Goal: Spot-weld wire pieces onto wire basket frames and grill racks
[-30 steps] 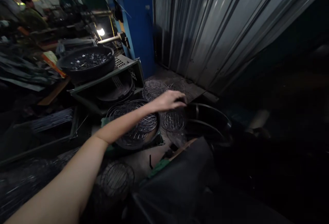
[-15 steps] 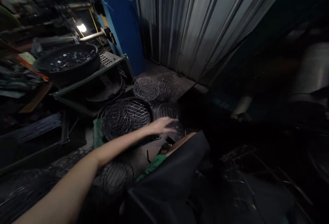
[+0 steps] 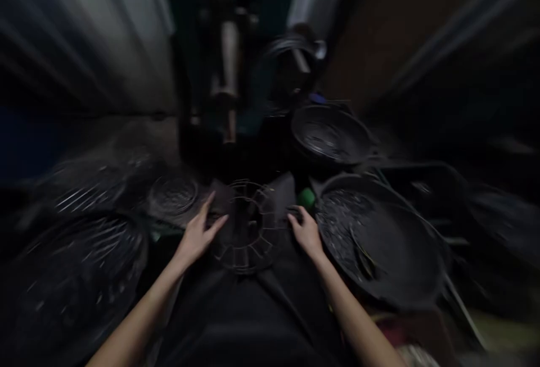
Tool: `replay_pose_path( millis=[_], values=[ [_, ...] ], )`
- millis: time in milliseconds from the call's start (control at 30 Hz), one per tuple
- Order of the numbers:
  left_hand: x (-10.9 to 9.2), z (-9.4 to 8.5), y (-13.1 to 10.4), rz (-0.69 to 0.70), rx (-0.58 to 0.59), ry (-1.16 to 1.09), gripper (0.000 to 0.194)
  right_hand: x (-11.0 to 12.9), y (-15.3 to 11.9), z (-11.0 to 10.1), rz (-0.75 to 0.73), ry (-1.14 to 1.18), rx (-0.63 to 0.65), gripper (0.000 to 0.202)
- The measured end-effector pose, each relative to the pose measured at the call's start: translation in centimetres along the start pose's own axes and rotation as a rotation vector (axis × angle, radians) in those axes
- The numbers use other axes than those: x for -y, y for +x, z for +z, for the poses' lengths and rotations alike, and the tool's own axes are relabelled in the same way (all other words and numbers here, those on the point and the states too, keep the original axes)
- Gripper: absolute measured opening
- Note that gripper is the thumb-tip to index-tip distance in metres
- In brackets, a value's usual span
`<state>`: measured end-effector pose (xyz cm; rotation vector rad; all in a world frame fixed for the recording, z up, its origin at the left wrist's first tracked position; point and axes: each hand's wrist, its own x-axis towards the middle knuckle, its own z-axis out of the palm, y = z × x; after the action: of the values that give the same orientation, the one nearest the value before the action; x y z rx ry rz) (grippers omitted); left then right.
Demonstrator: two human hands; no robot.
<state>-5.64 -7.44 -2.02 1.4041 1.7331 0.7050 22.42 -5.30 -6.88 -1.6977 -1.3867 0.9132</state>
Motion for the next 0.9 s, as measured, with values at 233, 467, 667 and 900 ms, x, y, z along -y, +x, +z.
replay_pose_path(
  millis=[233, 467, 667, 900],
  values=[
    [1.3, 0.7, 3.7, 0.06, 0.073, 0.325, 0.066, -2.1, 5.9, -3.8, 0.001, -0.262, -0.193, 0.021],
    [1.2, 0.8, 3.9, 0.007, 0.085, 0.244, 0.065, -8.6, 10.0, -13.5, 0.284, -0.564, -0.458, 0.03],
    [1.7, 1.2, 4.7, 0.056, 0.126, 0.23, 0.061, -8.9, 16.0, -16.4, 0.191, -0.647, -0.494, 0.035],
    [3.2, 0.4, 3.6, 0.075, 0.02, 0.281, 0.047, -1.3, 27.9, -11.7, -0.023, -0.632, -0.224, 0.035]
  ],
)
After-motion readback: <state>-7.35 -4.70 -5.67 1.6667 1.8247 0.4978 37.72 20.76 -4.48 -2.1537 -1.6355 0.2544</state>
